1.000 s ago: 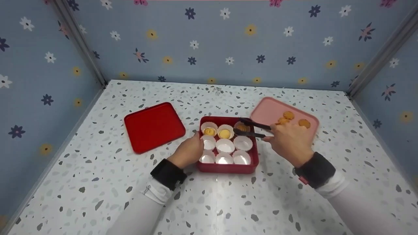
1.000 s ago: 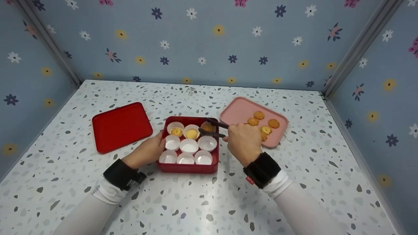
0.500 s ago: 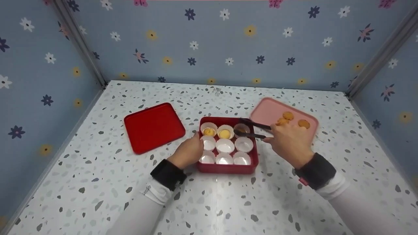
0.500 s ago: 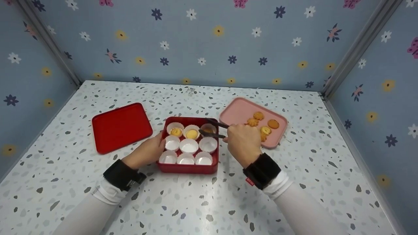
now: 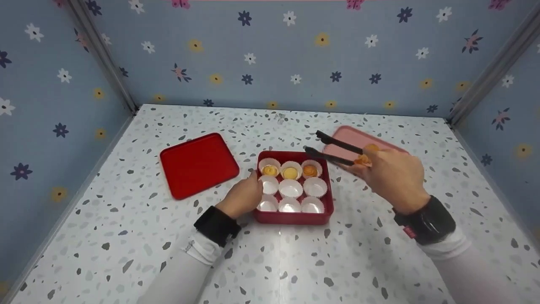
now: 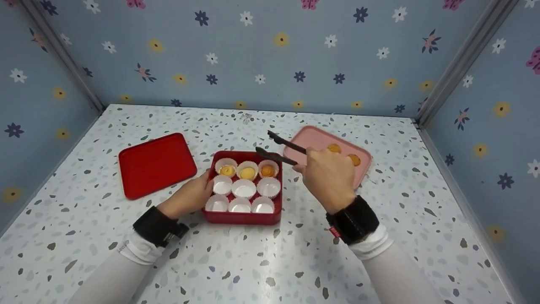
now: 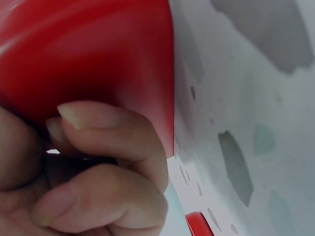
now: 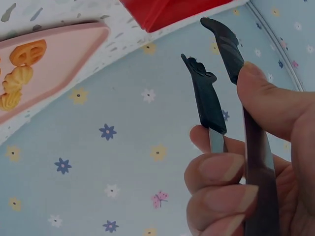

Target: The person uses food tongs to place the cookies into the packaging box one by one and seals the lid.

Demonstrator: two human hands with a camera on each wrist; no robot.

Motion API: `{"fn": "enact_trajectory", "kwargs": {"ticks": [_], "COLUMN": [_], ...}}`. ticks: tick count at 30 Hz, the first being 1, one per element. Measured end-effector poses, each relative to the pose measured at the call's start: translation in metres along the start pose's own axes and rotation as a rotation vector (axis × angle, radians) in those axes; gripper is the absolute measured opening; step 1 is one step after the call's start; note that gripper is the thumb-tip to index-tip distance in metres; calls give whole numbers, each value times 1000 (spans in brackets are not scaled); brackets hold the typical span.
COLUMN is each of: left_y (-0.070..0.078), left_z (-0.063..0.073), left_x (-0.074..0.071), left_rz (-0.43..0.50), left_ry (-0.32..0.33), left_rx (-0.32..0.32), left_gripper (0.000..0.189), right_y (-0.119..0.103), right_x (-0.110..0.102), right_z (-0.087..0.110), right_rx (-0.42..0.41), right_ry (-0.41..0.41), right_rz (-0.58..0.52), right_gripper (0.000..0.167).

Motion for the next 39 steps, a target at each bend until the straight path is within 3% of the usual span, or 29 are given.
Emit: {"fn": "enact_trajectory", "kwargs": {"ticks": [5, 12, 20, 24, 39], "left_y": [-1, 0, 0, 0, 1], "left_z": [0, 0, 1, 2, 1], "left_x": [1, 1, 0, 0, 0], "left_rz": [22, 28, 29, 11, 39], "left_ry": [-10, -13, 2, 23, -12], "left_rx": [-19, -28, 6, 44, -23], "left_gripper": [53, 55, 51, 47, 53], "right_y": [20, 52, 83, 92, 107], "right_x": [-7, 1, 15, 24, 51], "right_z": [3, 14, 27, 33, 36], "right_rx": [93, 199, 383, 400, 370], "right_ry": [-17, 39, -161, -207, -401], "right_rz": [-42, -106, -159, -168, -208], "right_gripper": [40, 57, 90, 88, 81]}}
Point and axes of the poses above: each hand's wrist, its own z-axis away from the middle knuckle, its own x-axis out of the palm, y = z × x, the point moved 2 cm from there along -z, towards the middle knuckle, and after that the axes turned 3 degrees about z, right-handed, at the moved point
